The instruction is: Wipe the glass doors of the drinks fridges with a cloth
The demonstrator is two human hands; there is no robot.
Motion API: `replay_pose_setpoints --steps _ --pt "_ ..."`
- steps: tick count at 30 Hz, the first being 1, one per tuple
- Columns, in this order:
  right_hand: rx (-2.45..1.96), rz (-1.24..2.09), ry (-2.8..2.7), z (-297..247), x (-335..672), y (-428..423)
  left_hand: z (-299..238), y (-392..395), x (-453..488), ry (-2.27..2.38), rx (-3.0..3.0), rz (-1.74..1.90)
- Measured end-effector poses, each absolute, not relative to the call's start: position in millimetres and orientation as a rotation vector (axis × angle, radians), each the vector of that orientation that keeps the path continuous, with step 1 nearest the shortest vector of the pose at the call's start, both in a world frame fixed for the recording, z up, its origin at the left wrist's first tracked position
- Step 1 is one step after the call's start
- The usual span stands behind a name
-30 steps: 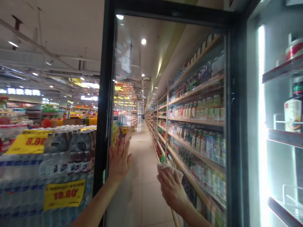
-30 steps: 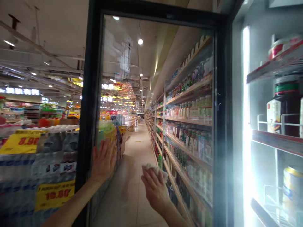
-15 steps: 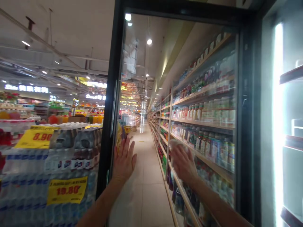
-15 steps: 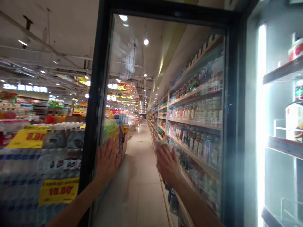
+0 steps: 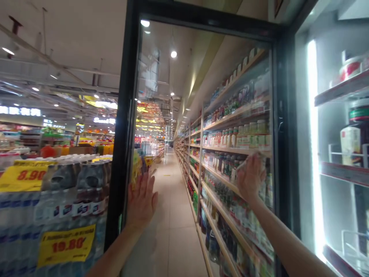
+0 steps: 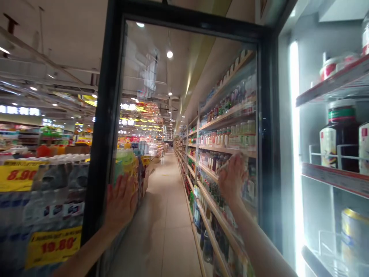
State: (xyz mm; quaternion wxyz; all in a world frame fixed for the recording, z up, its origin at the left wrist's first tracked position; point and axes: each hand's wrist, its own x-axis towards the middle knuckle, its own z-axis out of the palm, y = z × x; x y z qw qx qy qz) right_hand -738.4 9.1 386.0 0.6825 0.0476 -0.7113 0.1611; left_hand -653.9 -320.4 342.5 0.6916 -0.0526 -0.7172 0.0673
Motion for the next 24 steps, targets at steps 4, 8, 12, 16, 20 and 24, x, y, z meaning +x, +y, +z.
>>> replay_pose_setpoints --steps 4,8,12,16,20,24 --pt "0.412 0.179 -1.593 390.0 -731.3 -16.0 384.8 -301.2 -656.7 -1.597 -0.107 0.124" --pt "0.586 0.047 -1.604 391.4 -730.1 -11.6 420.2 -289.5 -660.8 -1.609 -0.11 0.128" --pt "0.03 0.456 -1.625 433.1 -745.6 47.8 421.7 -288.0 -658.0 -1.607 -0.1 0.128" --pt "0.184 0.359 -1.618 469.9 -741.6 25.3 418.1 -290.4 -656.7 -1.587 -0.109 0.135" --pt "0.718 -0.105 -1.57 468.4 -732.5 -21.0 418.6 -293.5 -659.2 -1.568 -0.122 0.157" --pt "0.354 0.183 -1.621 474.4 -743.6 26.8 418.1 -292.6 -659.7 -1.561 -0.104 0.181"
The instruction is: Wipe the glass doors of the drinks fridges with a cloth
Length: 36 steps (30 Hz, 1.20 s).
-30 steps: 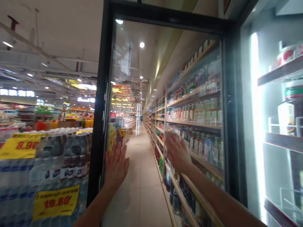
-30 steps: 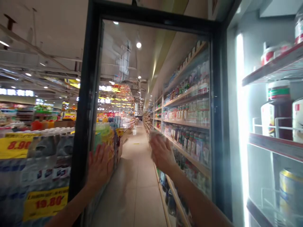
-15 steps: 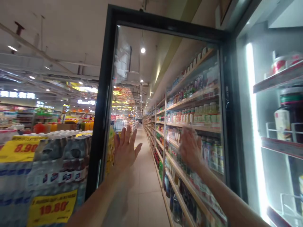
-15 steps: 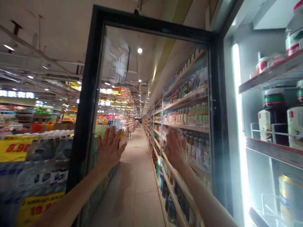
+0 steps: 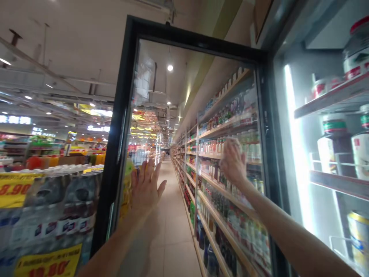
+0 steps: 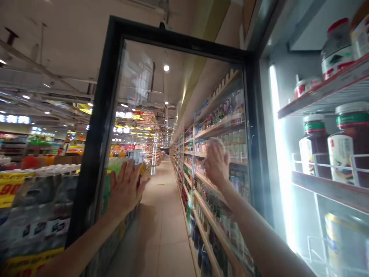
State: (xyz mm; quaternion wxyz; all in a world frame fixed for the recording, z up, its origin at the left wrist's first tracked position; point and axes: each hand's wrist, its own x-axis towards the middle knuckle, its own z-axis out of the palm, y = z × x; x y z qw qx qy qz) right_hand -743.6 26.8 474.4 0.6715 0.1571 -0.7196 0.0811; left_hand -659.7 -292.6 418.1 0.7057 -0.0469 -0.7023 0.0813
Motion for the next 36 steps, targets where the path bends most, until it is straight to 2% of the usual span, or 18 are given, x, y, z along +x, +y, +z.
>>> replay_pose_setpoints --steps 2,4,6,9,11,13,16,18,20,24,26,28,33,36 --pt "0.012 0.47 -1.625 488.1 -749.1 54.5 417.8 -291.5 -659.6 -1.554 -0.104 0.187" --pt "-0.065 0.539 -1.638 499.9 -748.4 56.3 417.6 -291.2 -659.9 -1.545 -0.109 0.186" --pt "0.136 0.369 -1.654 503.5 -742.0 30.0 417.5 -292.4 -660.9 -1.537 -0.113 0.181" --pt "0.632 -0.058 -1.594 497.3 -733.2 -21.3 417.6 -295.6 -662.6 -1.53 -0.125 0.182" --pt "0.791 -0.201 -1.558 494.6 -733.8 -30.2 417.5 -297.0 -662.7 -1.531 -0.133 0.182" --pt "0.66 -0.089 -1.571 499.6 -739.9 -11.2 417.4 -296.7 -661.6 -1.538 -0.136 0.178" --pt "0.2 0.348 -1.548 520.2 -750.6 29.6 417.5 -294.0 -658.5 -1.551 -0.132 0.18" --pt "0.099 0.476 -1.519 530.0 -750.4 30.6 417.6 -292.3 -656.6 -1.544 -0.126 0.186" --pt "0.257 0.376 -1.535 527.3 -741.7 1.0 417.5 -291.9 -655.2 -1.534 -0.119 0.196" --pt "0.836 -0.054 -1.46 499.0 -718.3 -84.4 416.7 -295.1 -654.9 -1.527 -0.126 0.228" --pt "0.966 -0.156 -1.415 492.2 -715.0 -96.8 416.7 -296.2 -655.4 -1.531 -0.127 0.241" --pt "0.864 -0.087 -1.45 498.2 -719.5 -81.4 417.0 -295.8 -655.9 -1.546 -0.118 0.247" --pt "0.288 0.384 -1.455 528.2 -738.7 -26.6 414.7 -295.0 -655.0 -1.57 -0.104 0.233" --pt "0.502 0.263 -1.407 515.6 -734.8 -43.8 414.9 -295.4 -651.7 -1.565 -0.149 0.157"
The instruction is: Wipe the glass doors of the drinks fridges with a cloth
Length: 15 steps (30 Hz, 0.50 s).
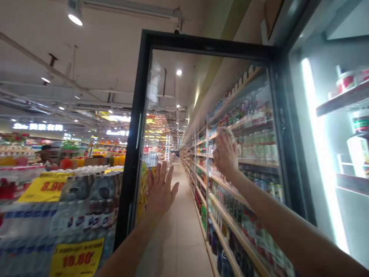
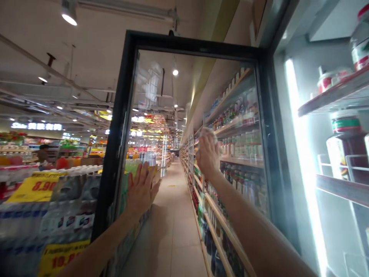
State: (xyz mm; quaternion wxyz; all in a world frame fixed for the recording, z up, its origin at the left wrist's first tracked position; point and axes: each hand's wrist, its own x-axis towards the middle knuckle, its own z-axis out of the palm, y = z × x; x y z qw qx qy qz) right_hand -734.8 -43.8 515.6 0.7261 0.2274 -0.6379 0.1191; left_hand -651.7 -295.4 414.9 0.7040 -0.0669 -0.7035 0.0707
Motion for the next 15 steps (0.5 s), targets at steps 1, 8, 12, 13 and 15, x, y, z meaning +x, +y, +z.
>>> replay_pose_setpoints --steps 1,8,12,13,15 --pt "0.624 0.188 -1.39 507.3 -731.1 -56.5 417.9 -293.3 -650.1 -1.553 -0.167 0.093" --pt "0.966 0.306 -1.254 482.0 -706.2 -102.3 482.8 -214.9 -646.0 -1.558 -0.681 -0.575" --pt "1.033 0.277 -1.279 487.8 -714.6 -47.5 497.8 -176.5 -661.2 -1.575 -0.65 -0.486" --pt "0.958 0.235 -1.315 487.8 -720.2 -30.4 497.8 -173.8 -664.7 -1.576 -0.609 -0.401" --pt "0.709 0.188 -1.422 485.3 -731.4 -1.2 500.2 -178.0 -667.8 -1.589 -0.533 -0.196"
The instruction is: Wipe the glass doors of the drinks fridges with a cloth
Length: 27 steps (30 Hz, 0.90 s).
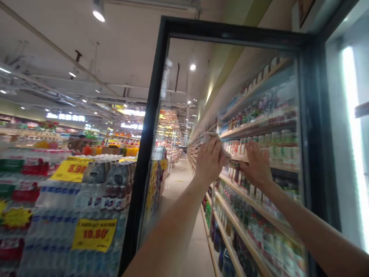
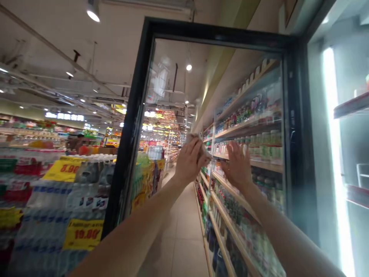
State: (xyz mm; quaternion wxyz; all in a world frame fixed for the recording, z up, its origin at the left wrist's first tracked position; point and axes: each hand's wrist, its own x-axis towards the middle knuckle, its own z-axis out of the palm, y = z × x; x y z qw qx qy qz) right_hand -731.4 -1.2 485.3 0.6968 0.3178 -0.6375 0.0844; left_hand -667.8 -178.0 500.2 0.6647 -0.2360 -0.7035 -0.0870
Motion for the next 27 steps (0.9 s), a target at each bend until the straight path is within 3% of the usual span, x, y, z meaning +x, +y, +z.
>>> replay_pose_setpoints --steps 4,9,17,20,24,27 --pt "0.454 0.182 -1.513 477.6 -739.3 20.9 532.4 -230.0 -652.0 -1.609 -0.486 0.07" --pt "0.434 0.189 -1.509 477.7 -734.9 14.8 583.4 -305.7 -632.6 -1.468 -0.159 -0.143" --pt "0.493 0.225 -1.592 481.9 -731.0 19.2 514.5 -173.9 -661.0 -1.797 -0.695 0.064" --pt "0.482 0.237 -1.608 482.2 -728.0 17.5 525.9 -191.2 -651.3 -1.897 -0.633 0.056" --pt "0.463 0.24 -1.615 483.0 -726.4 14.7 581.2 -254.0 -636.9 -1.794 0.064 -0.105" --pt "0.475 0.253 -1.614 482.9 -726.6 14.7 578.9 -240.9 -642.5 -1.746 0.112 -0.131"
